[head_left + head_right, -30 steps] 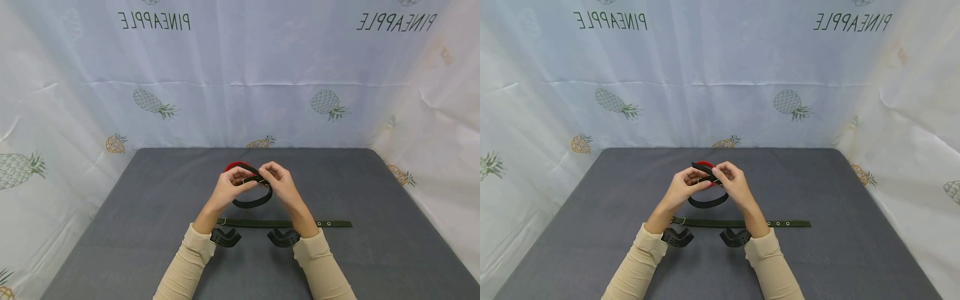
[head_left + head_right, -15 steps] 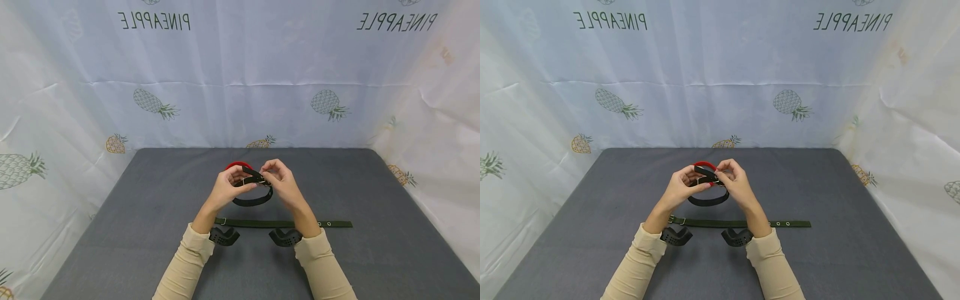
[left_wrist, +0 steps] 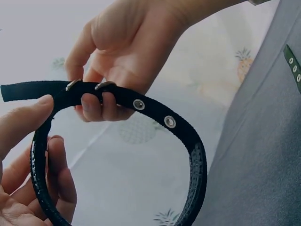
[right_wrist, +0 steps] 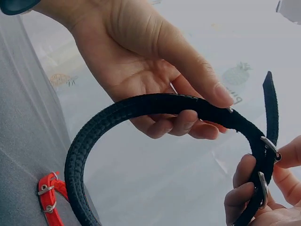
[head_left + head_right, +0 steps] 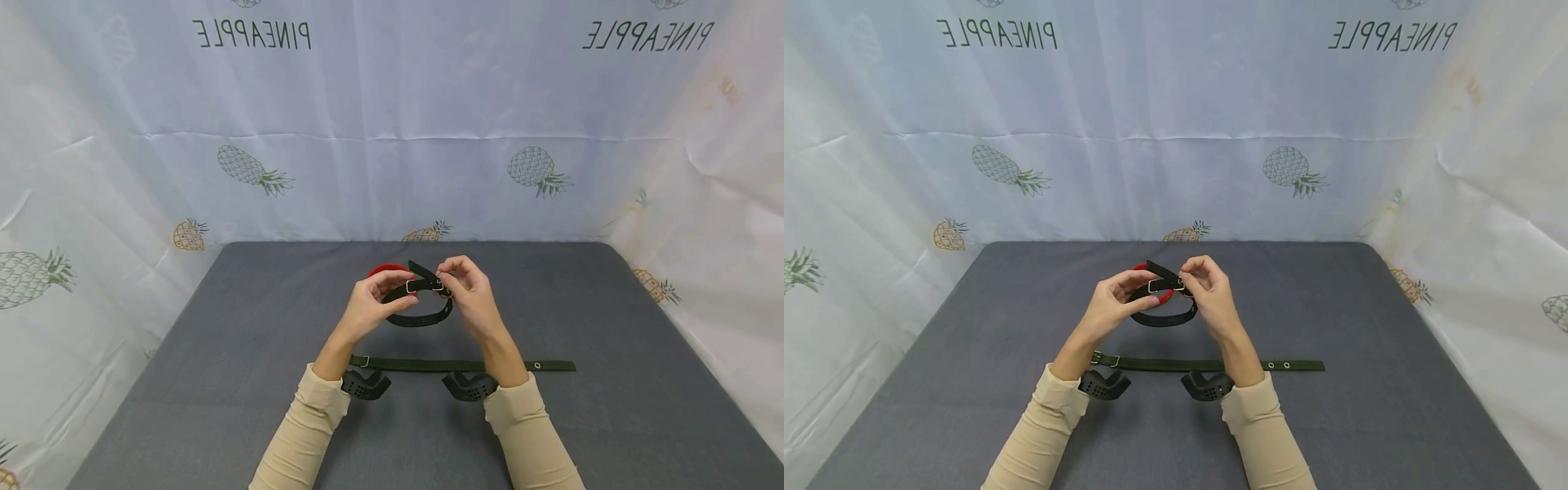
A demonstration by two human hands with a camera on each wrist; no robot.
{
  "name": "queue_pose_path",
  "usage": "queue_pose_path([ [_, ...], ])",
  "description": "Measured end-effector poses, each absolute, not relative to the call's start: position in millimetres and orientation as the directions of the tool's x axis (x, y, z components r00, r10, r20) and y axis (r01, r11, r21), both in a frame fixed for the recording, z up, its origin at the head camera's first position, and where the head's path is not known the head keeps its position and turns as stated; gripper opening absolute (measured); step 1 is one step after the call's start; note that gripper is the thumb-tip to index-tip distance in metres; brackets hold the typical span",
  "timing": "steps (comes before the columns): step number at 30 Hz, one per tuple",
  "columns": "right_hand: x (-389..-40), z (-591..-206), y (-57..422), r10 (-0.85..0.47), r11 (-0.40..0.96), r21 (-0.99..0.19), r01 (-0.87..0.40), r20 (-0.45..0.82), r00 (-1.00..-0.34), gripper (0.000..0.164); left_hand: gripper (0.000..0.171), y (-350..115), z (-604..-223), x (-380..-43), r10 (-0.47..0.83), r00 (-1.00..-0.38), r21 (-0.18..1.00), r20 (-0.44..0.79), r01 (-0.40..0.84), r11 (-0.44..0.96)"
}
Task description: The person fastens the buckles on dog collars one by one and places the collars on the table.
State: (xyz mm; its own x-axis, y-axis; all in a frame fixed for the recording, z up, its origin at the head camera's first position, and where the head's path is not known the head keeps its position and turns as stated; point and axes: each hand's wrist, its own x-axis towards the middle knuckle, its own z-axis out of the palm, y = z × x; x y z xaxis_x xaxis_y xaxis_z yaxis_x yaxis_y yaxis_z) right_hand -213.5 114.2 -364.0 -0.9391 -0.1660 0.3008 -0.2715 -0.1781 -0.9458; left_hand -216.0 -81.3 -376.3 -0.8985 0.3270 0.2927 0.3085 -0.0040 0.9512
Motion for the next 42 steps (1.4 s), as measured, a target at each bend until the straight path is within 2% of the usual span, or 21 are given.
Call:
queue_pose_path([
  [7,-213.1,-365.0,111.9,-0.166,-0.191,-0.946,-0.262,0.294,-0.941,0.017,0.033,-79.0,-379.6,-216.7,0.298,-0.894,0.938,0.334,0.346,-0.014],
  [15,-214.0,-364.9,110.3,-0.187,-0.119,-0.967,-0.227,0.246,-0.951,0.015,0.031,-75.9,-380.4,-217.2,0.258,-0.867,0.898,0.426,0.44,-0.002],
  [19,-214.1,-364.2,109.9,-0.189,-0.077,-0.971,-0.224,0.235,-0.953,0.013,0.031,-74.7,-381.1,-217.0,0.237,-0.855,0.871,0.461,0.487,0.063],
  [24,-213.7,-364.4,110.2,-0.212,-0.059,-0.974,-0.219,0.227,-0.951,0.018,0.03,-73.6,-383.1,-216.5,0.233,-0.84,0.831,0.49,0.531,0.166],
  [29,-212.9,-364.7,109.5,-0.214,-0.011,-0.977,-0.212,0.209,-0.954,0.02,0.028,-73.4,-385.4,-216.9,0.241,-0.822,0.807,0.517,0.561,0.184],
  [42,-213.1,-367.6,109.0,-0.275,-0.035,-0.952,-0.303,0.301,-0.913,0.018,0.026,-78.9,-384.5,-218.9,0.265,-0.789,0.769,0.554,0.607,0.198],
])
